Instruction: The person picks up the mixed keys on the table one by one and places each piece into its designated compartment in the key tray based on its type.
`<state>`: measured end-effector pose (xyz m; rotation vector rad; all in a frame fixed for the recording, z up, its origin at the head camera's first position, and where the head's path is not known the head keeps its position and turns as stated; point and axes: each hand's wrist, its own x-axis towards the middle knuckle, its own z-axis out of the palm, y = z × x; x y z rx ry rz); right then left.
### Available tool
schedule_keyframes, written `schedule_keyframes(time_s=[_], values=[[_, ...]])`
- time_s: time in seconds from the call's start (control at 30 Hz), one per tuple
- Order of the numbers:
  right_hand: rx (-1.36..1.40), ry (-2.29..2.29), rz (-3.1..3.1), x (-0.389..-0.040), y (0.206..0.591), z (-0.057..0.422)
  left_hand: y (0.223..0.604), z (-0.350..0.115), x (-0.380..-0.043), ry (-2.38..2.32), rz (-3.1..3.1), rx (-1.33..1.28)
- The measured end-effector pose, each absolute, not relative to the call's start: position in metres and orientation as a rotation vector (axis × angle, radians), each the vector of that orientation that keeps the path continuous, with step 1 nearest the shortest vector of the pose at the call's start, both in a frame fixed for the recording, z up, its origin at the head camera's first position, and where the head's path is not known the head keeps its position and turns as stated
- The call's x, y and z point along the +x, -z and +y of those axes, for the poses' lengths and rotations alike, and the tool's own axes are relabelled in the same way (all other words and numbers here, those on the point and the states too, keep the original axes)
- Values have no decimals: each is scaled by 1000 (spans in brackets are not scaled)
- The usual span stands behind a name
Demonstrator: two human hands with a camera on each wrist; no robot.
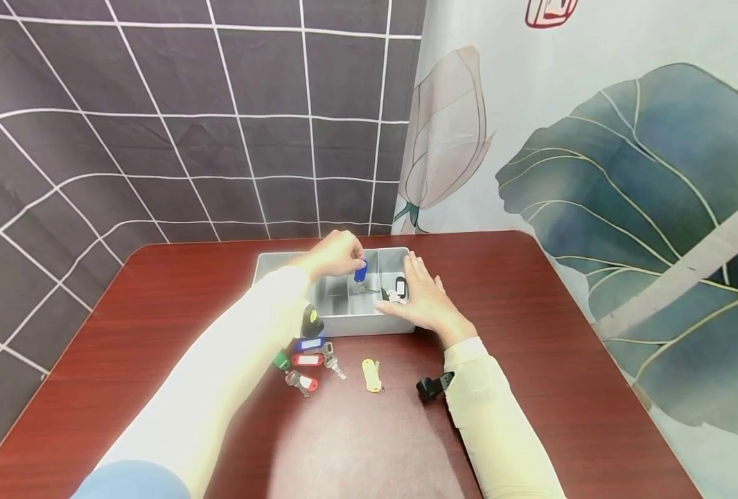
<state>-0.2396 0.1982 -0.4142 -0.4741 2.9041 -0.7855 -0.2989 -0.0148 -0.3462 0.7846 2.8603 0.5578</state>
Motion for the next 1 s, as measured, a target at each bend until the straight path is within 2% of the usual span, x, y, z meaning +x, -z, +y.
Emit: schedule_keyframes(time_s=[0.53, 0.8, 1.0], values=[[-499, 805, 2904, -239, 412, 196, 333, -23, -296, -709, 2926, 892], [-507, 820, 2887, -239, 412, 196, 309, -51, -268, -988, 2887, 999], [-488, 819, 2887, -239, 414, 201, 306, -74, -240, -1092, 2873, 991]])
